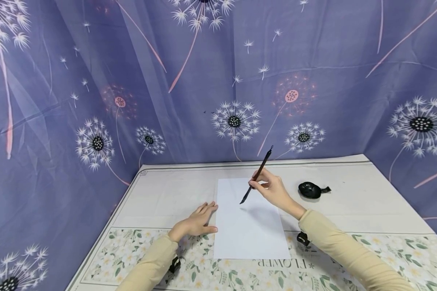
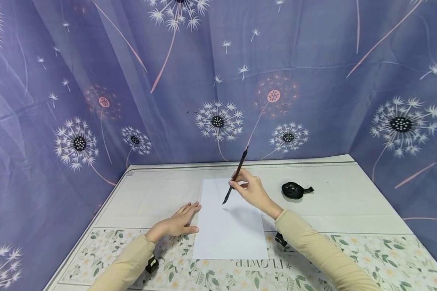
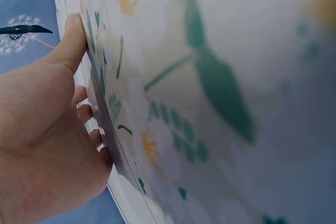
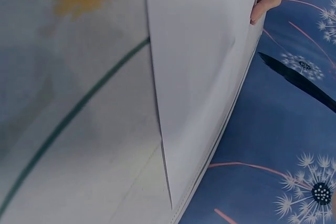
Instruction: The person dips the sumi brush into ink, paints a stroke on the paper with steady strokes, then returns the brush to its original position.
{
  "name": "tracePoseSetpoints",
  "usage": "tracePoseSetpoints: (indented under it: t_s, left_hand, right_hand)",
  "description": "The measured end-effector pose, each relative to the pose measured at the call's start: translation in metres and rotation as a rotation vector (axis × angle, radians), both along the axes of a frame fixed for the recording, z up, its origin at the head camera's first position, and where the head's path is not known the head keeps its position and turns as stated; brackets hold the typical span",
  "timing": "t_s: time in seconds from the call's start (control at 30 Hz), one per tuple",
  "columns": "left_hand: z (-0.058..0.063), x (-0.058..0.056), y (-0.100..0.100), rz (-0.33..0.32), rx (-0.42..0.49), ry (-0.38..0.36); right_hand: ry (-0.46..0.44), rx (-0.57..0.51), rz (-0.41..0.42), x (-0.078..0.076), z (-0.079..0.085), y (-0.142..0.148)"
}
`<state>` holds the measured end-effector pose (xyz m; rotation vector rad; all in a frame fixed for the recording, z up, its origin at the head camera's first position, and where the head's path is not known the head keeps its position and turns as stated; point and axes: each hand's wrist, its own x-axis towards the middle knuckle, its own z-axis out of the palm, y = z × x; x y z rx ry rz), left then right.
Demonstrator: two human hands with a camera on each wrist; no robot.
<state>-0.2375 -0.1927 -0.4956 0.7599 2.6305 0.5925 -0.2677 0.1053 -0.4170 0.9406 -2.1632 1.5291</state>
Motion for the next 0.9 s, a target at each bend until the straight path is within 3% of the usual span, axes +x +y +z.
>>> tracePoseSetpoints:
  t_s: [0.2, 0.53, 0.9]
  left_hand:
    - [-0.001, 0.0, 0.0, 0.006, 0.002, 0.001]
    - [0.003, 0.001, 0.0, -0.009, -0.013, 0.0]
    - [-0.006, -0.005, -0.002, 0.0, -0.024, 0.012]
  right_hand:
    - [0.002, 0.03, -0.016, -0.002, -0.004, -0.003]
    - [0.015, 0.028, 0.005, -0.024, -0.032, -0.001]
    - [-0.009, 0.029, 0.011, -0.019, -0.027, -0.006]
